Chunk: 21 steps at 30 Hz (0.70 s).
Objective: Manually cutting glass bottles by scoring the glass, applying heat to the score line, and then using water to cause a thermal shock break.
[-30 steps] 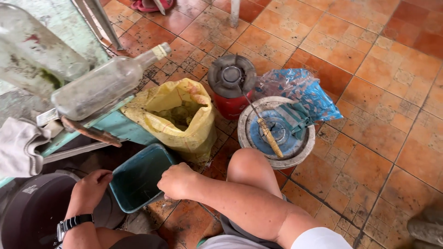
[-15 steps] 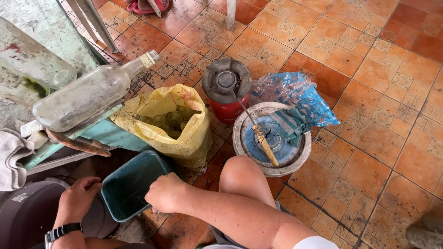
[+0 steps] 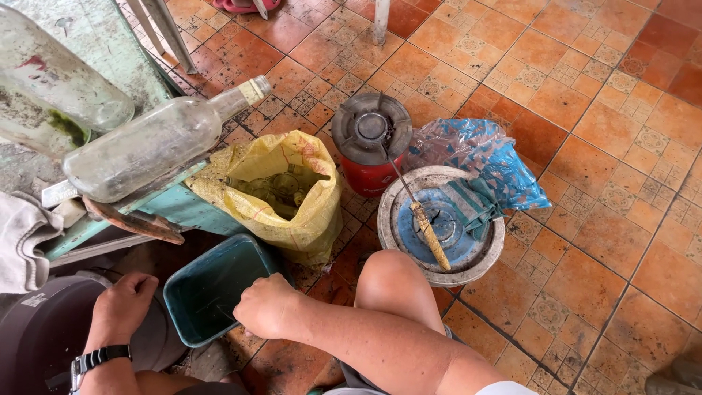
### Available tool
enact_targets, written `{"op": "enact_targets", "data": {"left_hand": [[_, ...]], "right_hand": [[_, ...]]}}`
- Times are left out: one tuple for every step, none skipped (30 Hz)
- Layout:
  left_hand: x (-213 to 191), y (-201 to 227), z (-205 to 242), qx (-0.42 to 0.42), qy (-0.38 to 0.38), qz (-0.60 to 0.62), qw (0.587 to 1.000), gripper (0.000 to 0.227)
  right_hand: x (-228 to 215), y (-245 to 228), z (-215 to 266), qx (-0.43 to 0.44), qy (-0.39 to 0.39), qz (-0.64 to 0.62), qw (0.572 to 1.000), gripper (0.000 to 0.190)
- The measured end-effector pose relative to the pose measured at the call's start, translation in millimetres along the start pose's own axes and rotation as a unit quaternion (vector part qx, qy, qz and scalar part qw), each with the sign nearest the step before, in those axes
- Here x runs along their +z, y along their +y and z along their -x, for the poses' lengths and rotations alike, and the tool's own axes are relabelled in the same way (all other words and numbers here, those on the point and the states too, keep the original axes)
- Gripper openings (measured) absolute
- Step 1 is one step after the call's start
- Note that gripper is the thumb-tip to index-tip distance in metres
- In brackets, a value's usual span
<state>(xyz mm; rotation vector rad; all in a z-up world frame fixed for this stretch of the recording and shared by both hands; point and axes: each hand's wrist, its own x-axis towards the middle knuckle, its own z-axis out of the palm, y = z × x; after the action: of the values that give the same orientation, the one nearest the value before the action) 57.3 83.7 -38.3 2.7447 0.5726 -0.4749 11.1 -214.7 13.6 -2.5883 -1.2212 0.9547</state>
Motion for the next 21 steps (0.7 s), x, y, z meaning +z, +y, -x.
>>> {"op": "enact_targets", "data": {"left_hand": [[1, -1, -2, 0.005, 0.003, 0.002, 1.0, 0.037], [-2, 6, 5, 0.004, 0.002, 0.003, 1.0, 0.037], [-6, 13, 10, -0.005, -0.002, 0.022, 1.0, 0.04], [-10, 20, 15, -0.013, -0.006, 0.041, 0.999, 0.045], [-11, 23, 17, -0.014, -0.004, 0.044, 0.999, 0.045], [-13, 27, 18, -0.022, -0.026, 0.0, 0.999, 0.056], [-17, 30, 19, -0.03, -0.046, -0.044, 0.997, 0.068], [-9, 24, 12, -0.031, -0.042, -0.041, 0.998, 0.068], [-3, 17, 5, -0.013, -0.03, -0.046, 0.998, 0.062], [2, 10, -2, 0.004, -0.018, -0.052, 0.998, 0.057], [27, -16, -23, 0.002, -0.008, -0.048, 0.999, 0.057], [51, -41, -44, 0.093, 0.083, -0.046, 0.991, 0.044], [68, -62, -73, 0.18, 0.183, -0.042, 0.965, 0.033], [62, -58, -62, 0.178, 0.201, -0.038, 0.963, 0.033], [56, -50, -54, 0.123, 0.16, -0.003, 0.979, 0.029], [52, -42, -47, 0.068, 0.119, 0.034, 0.99, 0.027], [48, -42, -43, 0.069, 0.134, 0.041, 0.988, 0.027], [45, -41, -41, 0.063, 0.11, 0.036, 0.991, 0.025], [44, -41, -37, 0.057, 0.084, 0.032, 0.994, 0.032], [34, -35, -30, 0.059, 0.097, 0.037, 0.993, 0.032], [26, -30, -23, 0.042, 0.059, 0.02, 0.997, 0.031]], "right_hand": [[1, 0, -1, 0.001, 0.003, 0.002, 1.0, 0.027], [3, -1, -1, 0.0, 0.001, 0.003, 1.0, 0.027], [4, -1, -2, 0.0, 0.008, 0.008, 1.0, 0.028], [5, -1, -3, 0.0, 0.015, 0.014, 1.0, 0.028], [6, 0, -3, -0.001, 0.015, 0.018, 1.0, 0.028], [7, 0, -3, -0.002, 0.012, 0.022, 1.0, 0.03], [7, 0, -3, -0.003, 0.01, 0.027, 1.0, 0.032], [6, 1, -2, -0.004, 0.011, 0.032, 0.999, 0.032], [5, 2, -2, -0.006, 0.002, 0.027, 1.0, 0.032], [3, 1, -1, -0.008, -0.008, 0.022, 1.0, 0.032], [5, 1, 1, -0.012, -0.003, 0.03, 0.999, 0.032], [5, 0, 4, -0.013, 0.005, 0.028, 1.0, 0.034], [-1, 2, 4, -0.015, 0.017, 0.033, 0.999, 0.036], [-3, 1, 3, -0.019, 0.027, 0.048, 0.998, 0.036], [-6, 2, 3, -0.02, -0.004, 0.036, 0.999, 0.039], [-9, 4, 3, -0.022, -0.035, 0.024, 0.999, 0.042], [-10, 2, 1, -0.022, -0.027, 0.037, 0.999, 0.042], [-11, 1, -1, -0.023, -0.035, 0.035, 0.998, 0.042], [-11, 0, -3, -0.024, -0.045, 0.031, 0.998, 0.042], [-11, 2, -4, -0.024, -0.037, 0.044, 0.998, 0.042], [-10, 4, -5, -0.045, -0.037, 0.044, 0.997, 0.039]]}}
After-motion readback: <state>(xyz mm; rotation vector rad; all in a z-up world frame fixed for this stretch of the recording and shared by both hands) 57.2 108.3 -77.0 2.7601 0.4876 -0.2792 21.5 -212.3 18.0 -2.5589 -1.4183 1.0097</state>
